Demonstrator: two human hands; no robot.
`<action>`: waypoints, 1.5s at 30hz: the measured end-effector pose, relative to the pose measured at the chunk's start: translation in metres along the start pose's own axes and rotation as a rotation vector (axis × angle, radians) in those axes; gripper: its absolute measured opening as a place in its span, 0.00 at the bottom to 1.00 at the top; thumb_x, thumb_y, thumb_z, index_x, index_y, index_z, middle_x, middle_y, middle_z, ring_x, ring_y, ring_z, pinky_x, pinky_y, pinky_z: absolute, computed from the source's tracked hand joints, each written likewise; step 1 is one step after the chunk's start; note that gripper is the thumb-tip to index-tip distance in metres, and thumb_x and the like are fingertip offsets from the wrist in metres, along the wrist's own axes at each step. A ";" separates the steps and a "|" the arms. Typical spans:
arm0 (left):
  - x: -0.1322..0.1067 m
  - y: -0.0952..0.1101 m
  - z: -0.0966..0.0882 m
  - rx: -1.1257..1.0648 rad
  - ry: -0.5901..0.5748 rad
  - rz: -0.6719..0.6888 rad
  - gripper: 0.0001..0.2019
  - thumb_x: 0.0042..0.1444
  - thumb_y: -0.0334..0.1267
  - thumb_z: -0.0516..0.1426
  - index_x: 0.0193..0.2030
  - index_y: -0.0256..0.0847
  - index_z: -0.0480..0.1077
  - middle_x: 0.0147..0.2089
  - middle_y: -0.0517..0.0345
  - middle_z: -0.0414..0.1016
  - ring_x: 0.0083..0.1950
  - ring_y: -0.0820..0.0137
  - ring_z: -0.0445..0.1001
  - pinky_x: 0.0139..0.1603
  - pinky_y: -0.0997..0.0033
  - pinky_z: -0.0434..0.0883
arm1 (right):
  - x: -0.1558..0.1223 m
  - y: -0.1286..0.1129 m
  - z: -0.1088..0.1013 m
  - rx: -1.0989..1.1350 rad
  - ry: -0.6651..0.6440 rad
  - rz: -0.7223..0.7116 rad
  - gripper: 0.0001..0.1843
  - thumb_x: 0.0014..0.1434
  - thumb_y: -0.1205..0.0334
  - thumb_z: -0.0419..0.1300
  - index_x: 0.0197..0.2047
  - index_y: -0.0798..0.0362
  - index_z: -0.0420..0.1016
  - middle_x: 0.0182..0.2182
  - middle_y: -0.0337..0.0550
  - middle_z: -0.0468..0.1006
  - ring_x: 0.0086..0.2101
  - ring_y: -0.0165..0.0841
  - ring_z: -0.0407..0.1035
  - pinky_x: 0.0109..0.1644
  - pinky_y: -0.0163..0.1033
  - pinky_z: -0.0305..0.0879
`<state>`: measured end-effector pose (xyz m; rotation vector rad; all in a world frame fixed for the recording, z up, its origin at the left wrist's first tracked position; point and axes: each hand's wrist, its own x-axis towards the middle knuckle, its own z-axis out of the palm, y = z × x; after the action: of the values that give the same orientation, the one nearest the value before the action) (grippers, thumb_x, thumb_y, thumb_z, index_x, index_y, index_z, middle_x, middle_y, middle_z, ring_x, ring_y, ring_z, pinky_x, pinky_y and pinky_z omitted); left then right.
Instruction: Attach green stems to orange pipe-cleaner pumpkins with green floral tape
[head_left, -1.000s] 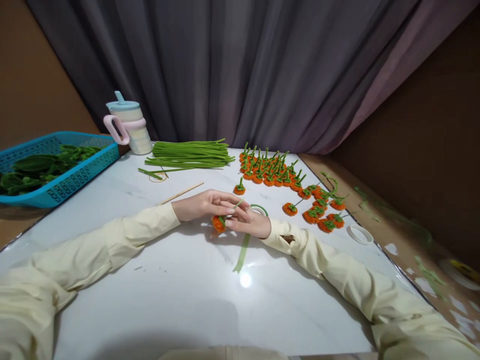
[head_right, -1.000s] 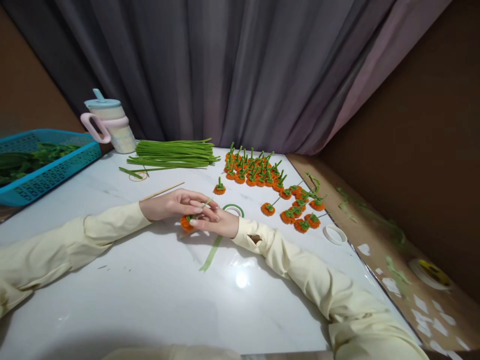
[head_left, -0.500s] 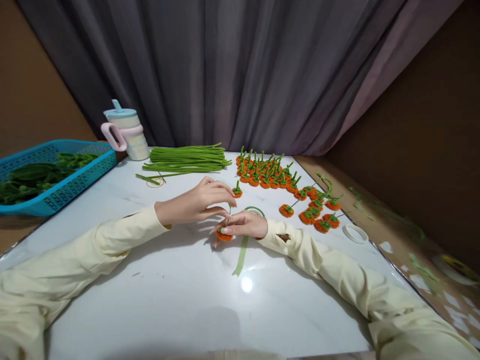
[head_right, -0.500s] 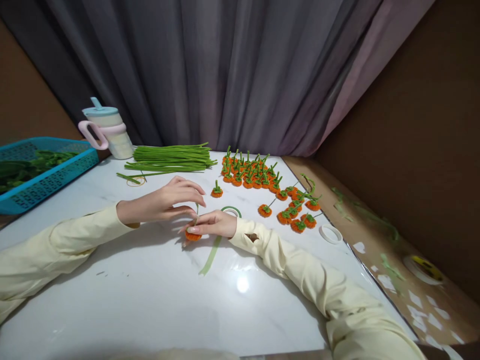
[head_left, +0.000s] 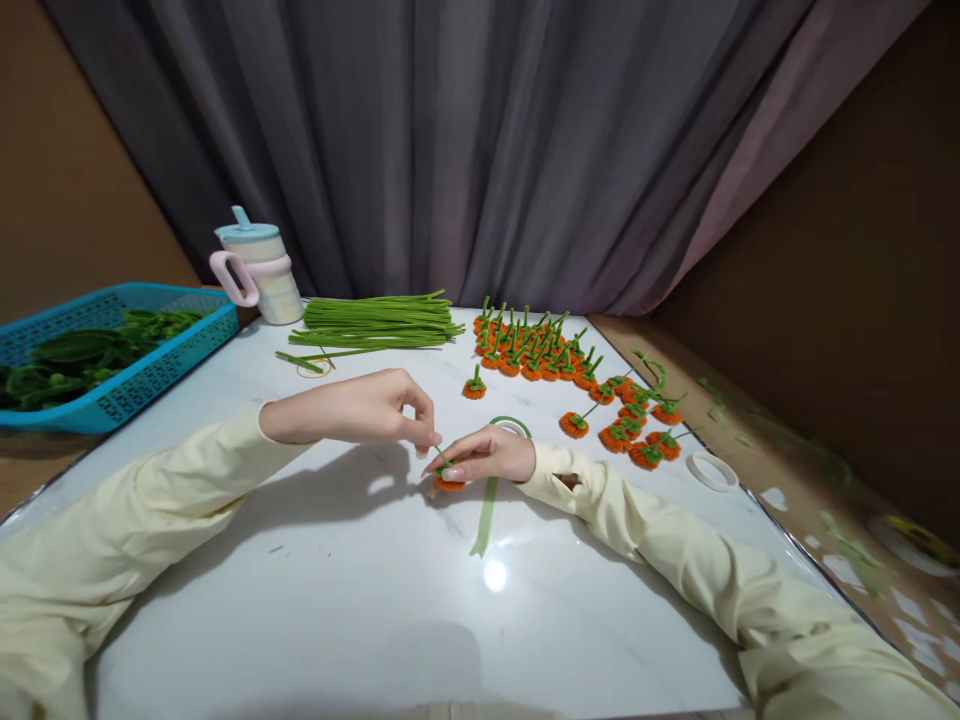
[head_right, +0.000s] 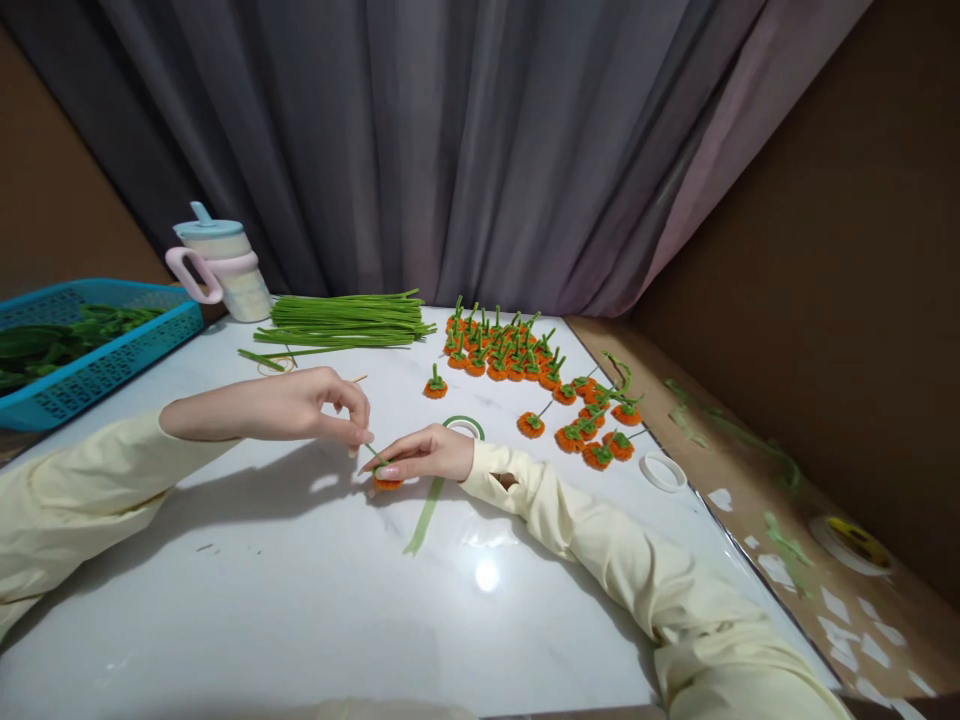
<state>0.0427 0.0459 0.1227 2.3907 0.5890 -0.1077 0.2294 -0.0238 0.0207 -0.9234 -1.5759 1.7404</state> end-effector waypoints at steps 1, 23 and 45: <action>0.000 0.000 -0.001 -0.005 0.006 -0.005 0.11 0.50 0.40 0.54 0.27 0.37 0.74 0.28 0.59 0.76 0.30 0.72 0.70 0.29 0.79 0.61 | 0.000 0.000 0.000 0.002 0.003 0.000 0.20 0.48 0.56 0.65 0.43 0.59 0.77 0.33 0.43 0.80 0.33 0.26 0.73 0.45 0.31 0.68; 0.002 -0.004 0.001 -0.109 0.109 -0.030 0.32 0.60 0.50 0.46 0.09 0.36 0.67 0.11 0.58 0.64 0.17 0.76 0.62 0.27 0.76 0.62 | 0.000 -0.002 0.000 -0.018 -0.064 0.007 0.22 0.47 0.56 0.66 0.44 0.61 0.77 0.35 0.47 0.79 0.36 0.28 0.73 0.46 0.32 0.68; -0.006 0.002 0.011 0.710 0.182 0.683 0.14 0.59 0.29 0.46 0.24 0.39 0.66 0.24 0.56 0.70 0.33 0.69 0.68 0.51 0.61 0.54 | 0.001 0.003 -0.003 -0.019 -0.054 0.029 0.25 0.45 0.55 0.67 0.45 0.61 0.76 0.36 0.47 0.79 0.38 0.32 0.73 0.49 0.36 0.67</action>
<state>0.0394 0.0354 0.1162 3.1731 -0.2780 0.2414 0.2312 -0.0223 0.0175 -0.9199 -1.6232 1.7877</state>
